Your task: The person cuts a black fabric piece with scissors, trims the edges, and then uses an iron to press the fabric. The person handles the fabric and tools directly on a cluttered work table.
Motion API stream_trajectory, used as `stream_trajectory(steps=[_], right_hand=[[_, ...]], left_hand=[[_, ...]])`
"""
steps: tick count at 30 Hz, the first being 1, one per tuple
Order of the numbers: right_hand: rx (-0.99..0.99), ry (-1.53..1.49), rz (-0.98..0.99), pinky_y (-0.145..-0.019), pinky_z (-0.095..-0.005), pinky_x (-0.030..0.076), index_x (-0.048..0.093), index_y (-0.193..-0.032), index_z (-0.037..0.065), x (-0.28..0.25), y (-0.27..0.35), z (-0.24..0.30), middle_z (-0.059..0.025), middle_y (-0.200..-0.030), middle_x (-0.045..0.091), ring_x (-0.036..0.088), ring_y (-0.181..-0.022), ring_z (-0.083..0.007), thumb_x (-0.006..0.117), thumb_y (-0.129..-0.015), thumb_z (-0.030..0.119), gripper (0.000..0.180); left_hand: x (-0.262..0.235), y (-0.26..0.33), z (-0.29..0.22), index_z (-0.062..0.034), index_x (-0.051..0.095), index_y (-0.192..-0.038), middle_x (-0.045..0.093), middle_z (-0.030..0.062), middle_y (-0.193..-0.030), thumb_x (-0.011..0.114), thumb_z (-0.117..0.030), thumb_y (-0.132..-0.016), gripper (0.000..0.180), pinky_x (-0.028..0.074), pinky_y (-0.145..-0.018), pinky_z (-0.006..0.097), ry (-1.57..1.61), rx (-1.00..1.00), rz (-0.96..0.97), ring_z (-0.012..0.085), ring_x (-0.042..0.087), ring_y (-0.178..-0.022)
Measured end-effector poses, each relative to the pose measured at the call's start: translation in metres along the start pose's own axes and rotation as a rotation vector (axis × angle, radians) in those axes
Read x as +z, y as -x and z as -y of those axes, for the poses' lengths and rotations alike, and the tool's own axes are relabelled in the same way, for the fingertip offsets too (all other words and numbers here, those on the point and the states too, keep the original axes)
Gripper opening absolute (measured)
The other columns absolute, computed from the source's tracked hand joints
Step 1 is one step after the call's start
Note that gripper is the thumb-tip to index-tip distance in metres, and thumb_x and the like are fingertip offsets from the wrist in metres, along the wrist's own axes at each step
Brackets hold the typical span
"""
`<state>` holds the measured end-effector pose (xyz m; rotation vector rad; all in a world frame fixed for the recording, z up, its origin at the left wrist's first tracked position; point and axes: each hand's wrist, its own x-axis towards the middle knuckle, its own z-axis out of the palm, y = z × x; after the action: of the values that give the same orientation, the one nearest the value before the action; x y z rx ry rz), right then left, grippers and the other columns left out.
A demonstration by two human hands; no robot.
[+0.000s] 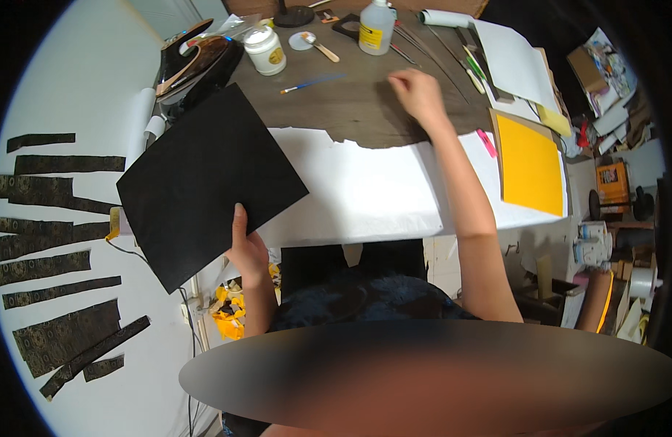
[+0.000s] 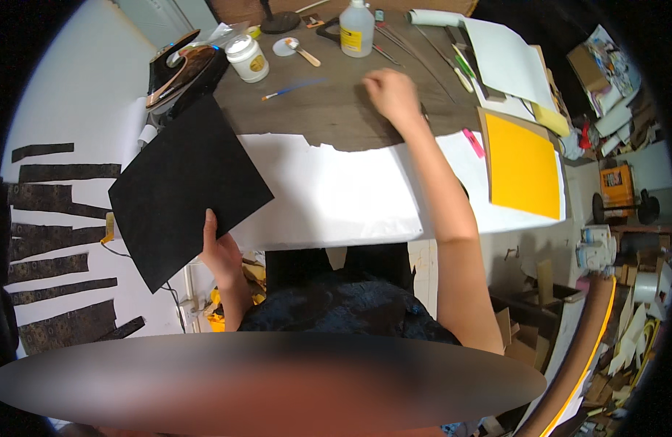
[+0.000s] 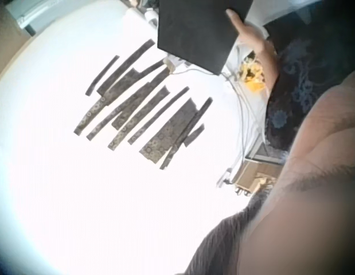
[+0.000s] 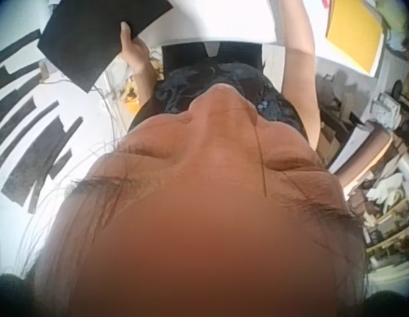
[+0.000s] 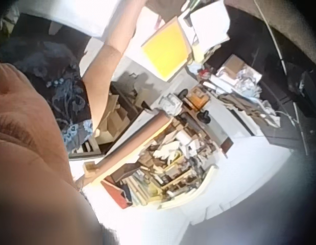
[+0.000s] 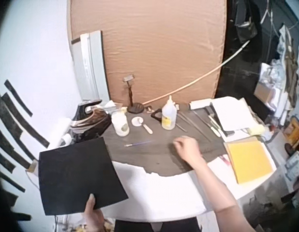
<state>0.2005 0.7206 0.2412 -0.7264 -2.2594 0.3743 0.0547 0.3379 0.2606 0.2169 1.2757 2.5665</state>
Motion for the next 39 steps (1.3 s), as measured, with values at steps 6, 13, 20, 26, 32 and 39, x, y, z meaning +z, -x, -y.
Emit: stream_trajectory(steps=[6, 13, 20, 26, 32, 39], right_hand=[[0.057, 0.331, 0.103, -0.083, -0.0418, 0.049, 0.064, -0.1, 0.004, 0.149, -0.113, 0.02, -0.0163, -0.099, 0.065, 0.062, -0.094, -0.0327, 0.063, -0.081, 0.028, 0.03], [0.077, 0.258, 0.041, -0.067, -0.0464, 0.052, 0.06, -0.086, 0.0, 0.175, -0.14, -0.005, -0.0205, -0.077, 0.066, 0.065, -0.072, -0.0381, 0.054, -0.088, 0.022, 0.023], [0.131, -0.761, -0.132, -0.047, -0.0228, 0.04, 0.072, -0.09, 0.01, 0.108, -0.196, 0.061, 0.0019, -0.069, 0.065, 0.052, -0.052, -0.0032, 0.07, -0.082, 0.031, 0.023], [-0.147, -0.374, -0.015, -0.053, -0.0315, 0.046, 0.057, -0.071, 0.004, 0.082, -0.225, 0.144, -0.0068, -0.063, 0.059, 0.057, -0.057, -0.0152, 0.067, -0.081, 0.013, 0.016], [-0.086, -0.345, 0.067, -0.057, -0.0312, 0.049, 0.06, -0.069, 0.003, 0.105, -0.228, 0.163, -0.0092, -0.063, 0.062, 0.06, -0.059, -0.0159, 0.07, -0.079, 0.018, 0.021], [-0.148, -0.302, -0.014, -0.061, -0.0349, 0.05, 0.06, -0.067, 0.002, 0.105, -0.227, 0.168, -0.0146, -0.066, 0.063, 0.064, -0.063, -0.024, 0.067, -0.076, 0.017, 0.019]], left_hand=[[0.011, -0.001, 0.002, 0.0032, 0.047, -0.125, 0.052, 0.0107, -0.125, 0.064, 0.003, -0.082, 0.046, 0.037, -0.101, 0.03, -0.027, 0.057, -0.01, 0.0191, 0.051, -0.112], [-0.01, -0.012, -0.013, -0.0015, 0.044, -0.13, 0.05, 0.01, -0.128, 0.067, 0.0, -0.081, 0.054, 0.034, -0.106, 0.033, -0.13, -0.018, -0.118, 0.0223, 0.05, -0.116], [-0.027, -0.017, -0.015, 0.0022, 0.051, -0.121, 0.056, 0.0092, -0.119, 0.063, 0.005, -0.082, 0.04, 0.039, -0.097, 0.027, -0.054, 0.066, -0.048, 0.0174, 0.054, -0.107], [-0.034, -0.013, -0.014, -0.0021, 0.043, -0.131, 0.05, 0.0116, -0.127, 0.062, 0.006, -0.081, 0.054, 0.037, -0.104, 0.034, -0.05, 0.025, -0.008, 0.0226, 0.051, -0.116], [-0.031, -0.008, -0.02, 0.0011, 0.046, -0.126, 0.052, 0.0102, -0.124, 0.06, 0.009, -0.082, 0.047, 0.037, -0.101, 0.029, 0.012, 0.049, -0.03, 0.0194, 0.052, -0.112], [-0.036, -0.009, -0.021, 0.0006, 0.046, -0.127, 0.052, 0.0102, -0.124, 0.061, 0.009, -0.081, 0.049, 0.037, -0.101, 0.029, 0.022, 0.023, -0.053, 0.0192, 0.051, -0.113]])
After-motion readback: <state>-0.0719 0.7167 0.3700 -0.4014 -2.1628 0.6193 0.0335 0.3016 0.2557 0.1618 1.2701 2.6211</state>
